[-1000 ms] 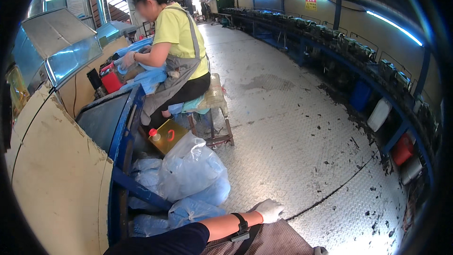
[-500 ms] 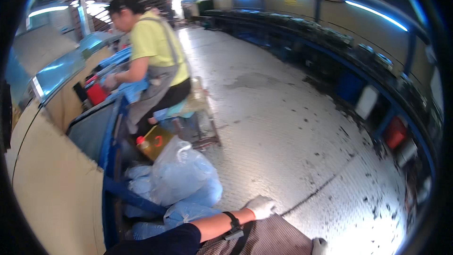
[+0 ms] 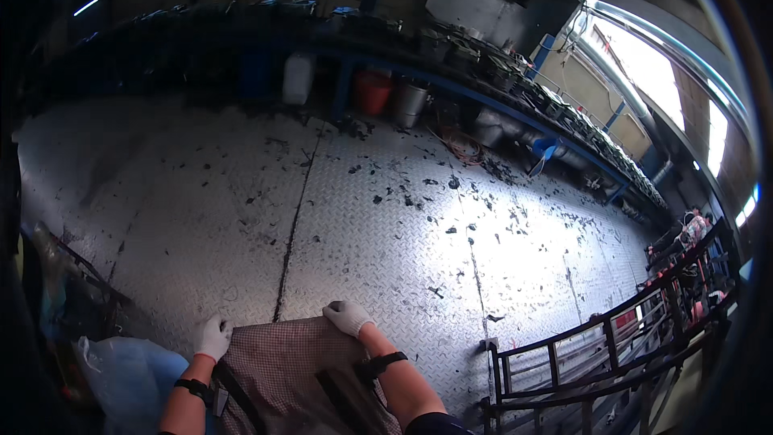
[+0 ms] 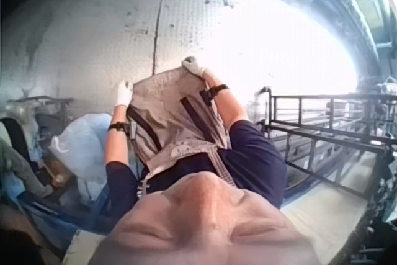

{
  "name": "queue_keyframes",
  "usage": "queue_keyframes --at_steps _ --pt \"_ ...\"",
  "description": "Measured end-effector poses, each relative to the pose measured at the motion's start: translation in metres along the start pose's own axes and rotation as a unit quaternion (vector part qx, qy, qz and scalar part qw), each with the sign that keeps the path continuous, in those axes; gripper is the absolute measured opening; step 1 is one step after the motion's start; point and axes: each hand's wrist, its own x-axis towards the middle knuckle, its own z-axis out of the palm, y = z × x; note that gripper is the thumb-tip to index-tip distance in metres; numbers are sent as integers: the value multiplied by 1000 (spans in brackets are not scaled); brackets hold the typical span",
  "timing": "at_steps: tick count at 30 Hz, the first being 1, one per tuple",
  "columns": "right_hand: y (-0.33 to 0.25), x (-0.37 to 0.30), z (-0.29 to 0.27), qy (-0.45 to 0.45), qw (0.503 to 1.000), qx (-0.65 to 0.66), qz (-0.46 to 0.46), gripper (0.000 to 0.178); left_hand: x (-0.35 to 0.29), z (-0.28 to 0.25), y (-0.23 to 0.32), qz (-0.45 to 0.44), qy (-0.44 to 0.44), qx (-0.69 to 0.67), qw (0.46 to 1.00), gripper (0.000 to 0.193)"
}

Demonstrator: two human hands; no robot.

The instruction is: Adjusting clothing or protective gear before working in a shoe manufacturing facility.

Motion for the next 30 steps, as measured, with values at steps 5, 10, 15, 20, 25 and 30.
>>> queue_keyframes --at_steps 5,10,15,20,25,30 --pt "14 4 6 -4 1000 7 -3 52 0 9 -5 23 -3 -7 1000 17" --pt "15 8 11 4 1000 25 -3 50 2 17 -19 -10 -26 -34 999 16" --pt "18 9 10 1 1000 26 -5 50 3 11 -7 -26 -35 -15 999 15" --pt "15 10 12 7 1000 18 -16 49 2 11 -13 -67 -68 -63 993 18" --pt "15 7 11 14 1000 16 -10 49 0 5 -5 -66 -68 -27 995 20" --pt "12 6 13 10 1000 17 -15 49 -2 3 -10 -40 -49 8 998 19"
